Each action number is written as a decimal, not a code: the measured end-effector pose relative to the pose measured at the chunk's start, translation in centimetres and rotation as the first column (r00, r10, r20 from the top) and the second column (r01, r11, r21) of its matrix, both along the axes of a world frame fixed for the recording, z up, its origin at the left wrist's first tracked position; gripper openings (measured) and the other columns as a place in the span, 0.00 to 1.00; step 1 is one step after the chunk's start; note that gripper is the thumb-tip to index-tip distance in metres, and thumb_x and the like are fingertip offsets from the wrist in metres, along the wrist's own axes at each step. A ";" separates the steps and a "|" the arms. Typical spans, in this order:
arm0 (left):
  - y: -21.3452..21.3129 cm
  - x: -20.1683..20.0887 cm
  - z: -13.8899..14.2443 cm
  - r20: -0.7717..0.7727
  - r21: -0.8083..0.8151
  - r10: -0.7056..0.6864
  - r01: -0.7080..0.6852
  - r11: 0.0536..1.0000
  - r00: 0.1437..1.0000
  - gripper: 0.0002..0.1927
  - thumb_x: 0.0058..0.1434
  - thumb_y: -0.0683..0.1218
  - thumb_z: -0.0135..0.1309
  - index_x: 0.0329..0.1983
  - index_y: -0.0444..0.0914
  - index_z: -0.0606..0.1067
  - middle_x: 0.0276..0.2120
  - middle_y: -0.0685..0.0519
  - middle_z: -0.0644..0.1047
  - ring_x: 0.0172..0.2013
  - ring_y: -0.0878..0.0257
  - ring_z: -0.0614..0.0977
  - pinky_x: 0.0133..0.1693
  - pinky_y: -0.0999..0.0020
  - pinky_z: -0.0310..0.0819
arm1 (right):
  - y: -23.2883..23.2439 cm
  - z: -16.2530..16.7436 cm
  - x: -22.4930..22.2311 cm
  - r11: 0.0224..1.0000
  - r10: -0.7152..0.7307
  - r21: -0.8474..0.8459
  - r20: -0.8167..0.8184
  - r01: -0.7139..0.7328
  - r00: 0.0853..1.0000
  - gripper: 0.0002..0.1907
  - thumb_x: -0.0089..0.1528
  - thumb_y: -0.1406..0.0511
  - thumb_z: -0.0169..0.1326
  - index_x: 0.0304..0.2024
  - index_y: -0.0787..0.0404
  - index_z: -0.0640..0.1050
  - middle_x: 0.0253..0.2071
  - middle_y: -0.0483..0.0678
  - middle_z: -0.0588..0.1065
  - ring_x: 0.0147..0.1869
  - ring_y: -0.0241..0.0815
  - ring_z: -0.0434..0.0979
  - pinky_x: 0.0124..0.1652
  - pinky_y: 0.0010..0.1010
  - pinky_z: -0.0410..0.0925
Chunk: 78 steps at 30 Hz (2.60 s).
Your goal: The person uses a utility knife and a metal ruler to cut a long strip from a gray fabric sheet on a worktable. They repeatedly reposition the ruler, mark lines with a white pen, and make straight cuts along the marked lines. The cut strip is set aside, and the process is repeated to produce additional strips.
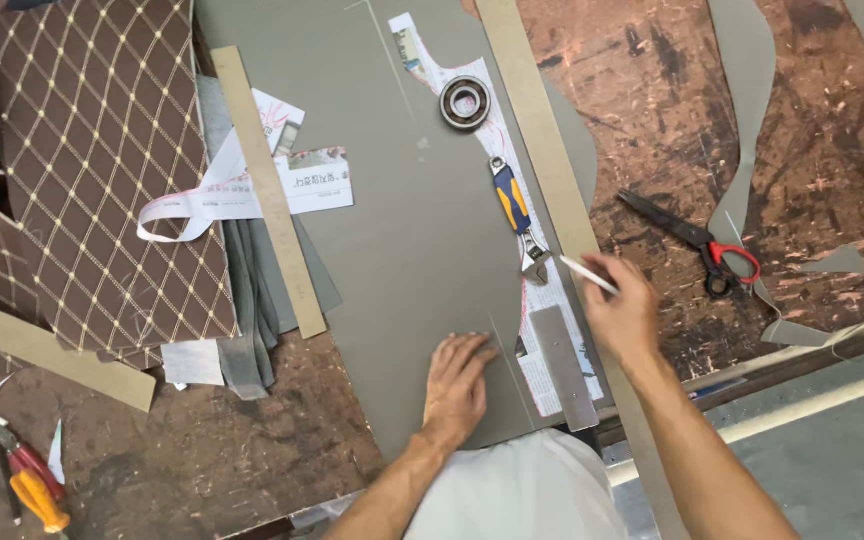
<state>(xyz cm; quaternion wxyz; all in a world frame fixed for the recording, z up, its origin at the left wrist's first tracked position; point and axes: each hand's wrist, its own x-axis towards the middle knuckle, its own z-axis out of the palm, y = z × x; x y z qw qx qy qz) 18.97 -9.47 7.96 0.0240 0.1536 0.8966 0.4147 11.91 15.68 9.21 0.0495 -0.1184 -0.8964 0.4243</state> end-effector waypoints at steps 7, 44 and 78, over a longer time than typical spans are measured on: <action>-1.8 -7.4 -1.3 -0.116 0.027 0.158 -0.156 0.987 0.981 0.20 0.56 0.31 0.51 0.52 0.36 0.77 0.58 0.47 0.75 0.58 0.46 0.74 0.65 0.49 0.64 | -3.9 1.6 -5.6 0.992 0.046 -0.116 0.031 -0.042 0.998 0.14 0.62 0.70 0.62 0.51 0.63 0.80 0.43 0.51 0.79 0.44 0.42 0.81 0.42 0.32 0.71; 1.4 -34.9 -3.9 -0.177 -0.268 -0.080 0.031 0.963 0.981 0.43 0.64 0.63 0.58 0.76 0.42 0.58 0.67 0.44 0.66 0.69 0.47 0.63 0.73 0.39 0.47 | 5.2 -1.2 -20.3 0.928 0.016 0.373 0.030 -0.026 0.999 0.40 0.52 0.59 0.77 0.59 0.71 0.73 0.55 0.58 0.71 0.55 0.55 0.77 0.52 0.41 0.72; 3.4 -34.4 -5.8 -0.144 -0.513 -0.010 -0.065 0.856 0.990 0.51 0.68 0.73 0.46 0.80 0.39 0.45 0.79 0.43 0.44 0.78 0.49 0.41 0.75 0.43 0.30 | -7.5 -2.9 -9.1 0.988 -0.022 0.156 0.094 0.008 0.995 0.22 0.60 0.63 0.65 0.53 0.65 0.75 0.44 0.54 0.72 0.40 0.52 0.77 0.40 0.43 0.71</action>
